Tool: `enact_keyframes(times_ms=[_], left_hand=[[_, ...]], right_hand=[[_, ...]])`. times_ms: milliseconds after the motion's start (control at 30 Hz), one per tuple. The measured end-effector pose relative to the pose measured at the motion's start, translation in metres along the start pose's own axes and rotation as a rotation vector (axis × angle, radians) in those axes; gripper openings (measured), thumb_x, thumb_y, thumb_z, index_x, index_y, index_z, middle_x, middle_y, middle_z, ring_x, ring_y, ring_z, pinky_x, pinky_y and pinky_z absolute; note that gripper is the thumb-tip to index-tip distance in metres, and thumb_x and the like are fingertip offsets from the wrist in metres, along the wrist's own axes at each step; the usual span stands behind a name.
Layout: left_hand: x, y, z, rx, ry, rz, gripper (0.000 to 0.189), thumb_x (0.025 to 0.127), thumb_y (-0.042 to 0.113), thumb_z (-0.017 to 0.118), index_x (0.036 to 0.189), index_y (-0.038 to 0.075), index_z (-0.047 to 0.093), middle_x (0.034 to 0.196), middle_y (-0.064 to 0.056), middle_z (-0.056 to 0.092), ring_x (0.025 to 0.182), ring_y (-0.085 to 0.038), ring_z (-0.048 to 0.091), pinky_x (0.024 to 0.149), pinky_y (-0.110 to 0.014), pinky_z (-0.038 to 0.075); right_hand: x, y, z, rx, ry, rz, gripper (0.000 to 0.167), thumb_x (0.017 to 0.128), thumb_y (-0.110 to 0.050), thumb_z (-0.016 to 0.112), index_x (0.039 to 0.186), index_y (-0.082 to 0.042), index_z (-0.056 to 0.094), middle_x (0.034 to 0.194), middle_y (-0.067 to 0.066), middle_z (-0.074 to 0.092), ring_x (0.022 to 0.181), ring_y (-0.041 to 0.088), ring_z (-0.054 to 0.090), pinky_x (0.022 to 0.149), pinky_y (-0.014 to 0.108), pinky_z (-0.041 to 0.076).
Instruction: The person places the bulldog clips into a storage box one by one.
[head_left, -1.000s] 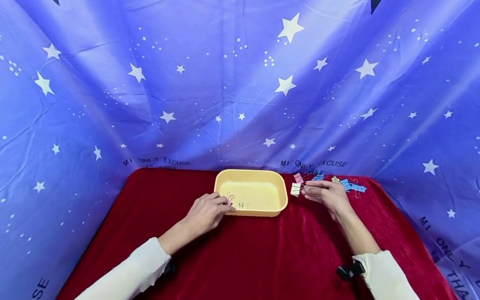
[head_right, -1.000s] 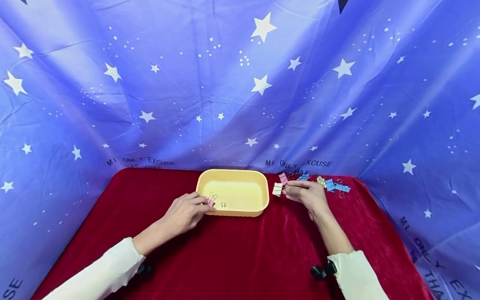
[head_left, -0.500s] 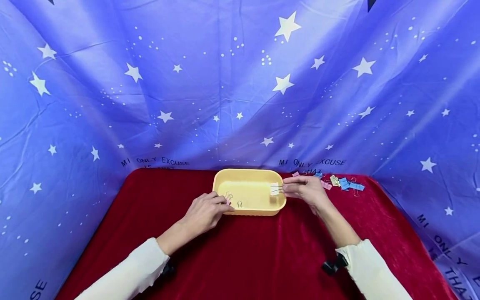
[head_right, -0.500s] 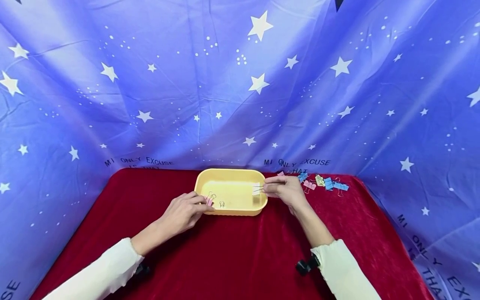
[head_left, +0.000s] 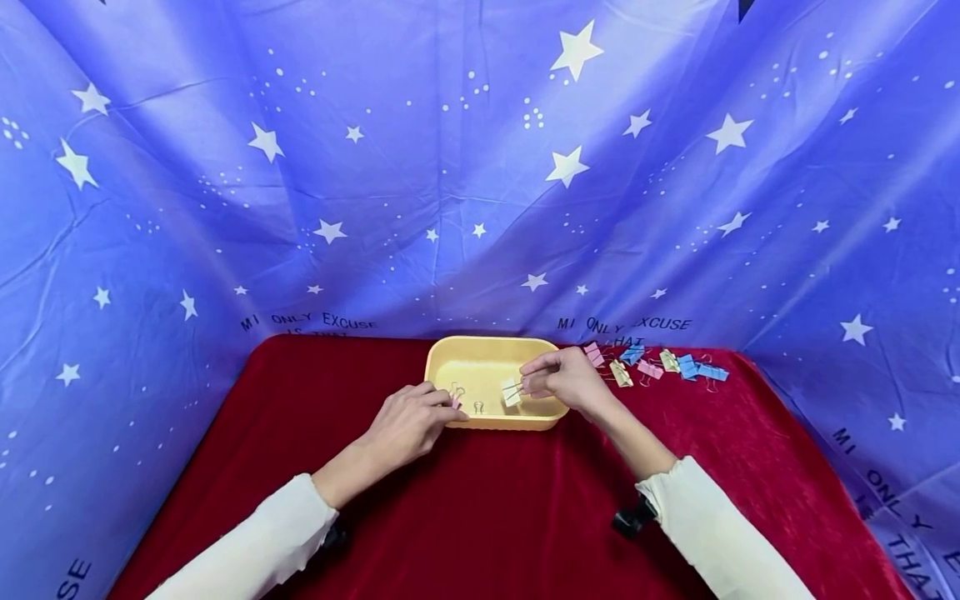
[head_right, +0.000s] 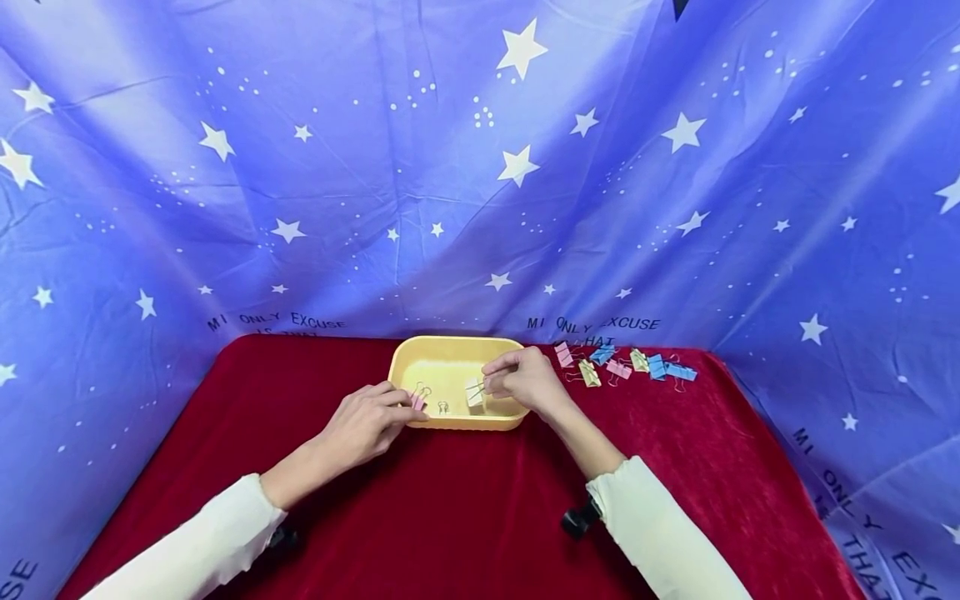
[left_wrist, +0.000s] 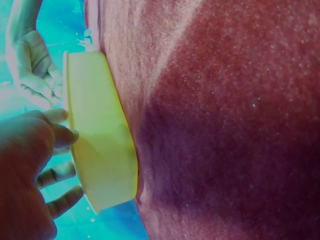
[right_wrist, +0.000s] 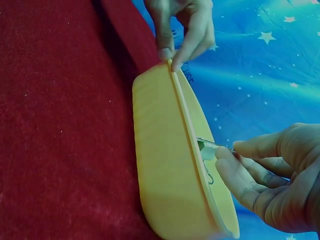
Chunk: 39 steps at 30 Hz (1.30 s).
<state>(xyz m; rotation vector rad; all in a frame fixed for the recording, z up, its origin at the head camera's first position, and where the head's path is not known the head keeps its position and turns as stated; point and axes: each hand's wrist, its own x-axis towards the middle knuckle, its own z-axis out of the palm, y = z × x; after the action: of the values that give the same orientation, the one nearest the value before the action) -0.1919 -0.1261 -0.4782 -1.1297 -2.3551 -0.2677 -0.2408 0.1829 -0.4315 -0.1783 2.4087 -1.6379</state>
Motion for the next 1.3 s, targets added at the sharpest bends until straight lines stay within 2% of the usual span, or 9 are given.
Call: enact_keyframes(times_ms=[100,200,433,667,833,933,1100,1167,1300], left_hand=[[0.001,0.0,-0.001,0.003,-0.003,0.001,0.037,0.09,0.001,0.079,0.111,0.029,0.089,0.102,0.01,0.078,0.091,-0.014,0.065,0.075,-0.031,0.056],[0.001,0.0,-0.001,0.012,-0.006,0.002,0.035,0.091,0.002,0.081,0.111,0.03,0.089,0.101,0.01,0.077,0.091,-0.014,0.065,0.075,-0.031,0.057],[0.001,0.001,-0.001,0.017,-0.006,0.003,0.034,0.09,0.003,0.082,0.11,0.03,0.089,0.102,0.011,0.078,0.091,-0.013,0.066,0.074,-0.03,0.056],[0.002,0.001,-0.001,0.024,-0.001,0.004,0.032,0.091,0.005,0.083,0.11,0.03,0.089,0.101,0.011,0.079,0.089,-0.013,0.065,0.072,-0.028,0.055],[0.001,0.001,-0.001,0.022,-0.005,-0.003,0.033,0.091,0.004,0.083,0.11,0.03,0.09,0.102,0.012,0.079,0.089,-0.013,0.065,0.072,-0.028,0.055],[0.001,0.002,-0.001,0.019,-0.005,-0.004,0.034,0.091,0.003,0.082,0.11,0.03,0.09,0.103,0.011,0.079,0.089,-0.013,0.065,0.072,-0.028,0.055],[0.002,0.002,-0.001,0.025,-0.001,-0.004,0.032,0.092,0.005,0.082,0.11,0.03,0.09,0.102,0.011,0.079,0.088,-0.013,0.065,0.072,-0.028,0.055],[0.002,0.001,-0.002,0.025,0.0,-0.005,0.032,0.092,0.005,0.082,0.11,0.03,0.09,0.102,0.011,0.08,0.089,-0.013,0.066,0.072,-0.028,0.056],[0.001,0.002,-0.002,0.022,-0.002,-0.007,0.034,0.091,0.004,0.082,0.11,0.031,0.09,0.104,0.011,0.08,0.09,-0.013,0.066,0.073,-0.029,0.057]], right_hand=[[0.003,-0.003,0.008,-0.061,-0.009,-0.002,0.027,0.09,0.009,0.076,0.116,0.014,0.081,0.098,0.022,0.086,0.083,0.017,0.083,0.08,0.035,0.071],[0.007,-0.003,0.016,-0.138,-0.01,-0.002,0.024,0.09,0.006,0.079,0.114,0.01,0.083,0.095,0.017,0.087,0.079,0.012,0.081,0.075,0.027,0.067],[0.01,-0.005,0.029,-0.228,-0.056,-0.062,0.022,0.091,0.008,0.08,0.112,0.014,0.082,0.095,0.019,0.086,0.078,0.008,0.077,0.073,0.021,0.062],[0.01,-0.007,0.028,-0.415,0.033,-0.049,0.026,0.093,-0.006,0.085,0.117,0.003,0.085,0.096,0.009,0.087,0.087,0.014,0.076,0.079,0.025,0.059],[0.006,-0.004,0.019,-0.451,0.07,-0.05,0.025,0.093,-0.013,0.088,0.116,-0.002,0.087,0.097,0.007,0.087,0.09,0.016,0.079,0.083,0.031,0.062],[0.002,0.001,0.012,-0.423,0.09,-0.053,0.024,0.093,-0.016,0.089,0.114,-0.003,0.087,0.098,0.008,0.087,0.088,0.015,0.079,0.083,0.031,0.063],[-0.004,0.007,-0.002,-0.247,0.087,-0.058,0.028,0.097,-0.011,0.085,0.118,0.007,0.083,0.101,0.016,0.086,0.09,0.031,0.083,0.089,0.046,0.069],[-0.006,0.009,-0.01,-0.173,0.084,-0.052,0.032,0.098,-0.01,0.083,0.122,0.011,0.08,0.101,0.018,0.086,0.091,0.033,0.084,0.089,0.048,0.07],[-0.01,0.011,-0.027,-0.089,0.106,-0.033,0.038,0.098,-0.01,0.084,0.127,0.014,0.077,0.099,0.015,0.087,0.088,0.022,0.084,0.083,0.035,0.07]])
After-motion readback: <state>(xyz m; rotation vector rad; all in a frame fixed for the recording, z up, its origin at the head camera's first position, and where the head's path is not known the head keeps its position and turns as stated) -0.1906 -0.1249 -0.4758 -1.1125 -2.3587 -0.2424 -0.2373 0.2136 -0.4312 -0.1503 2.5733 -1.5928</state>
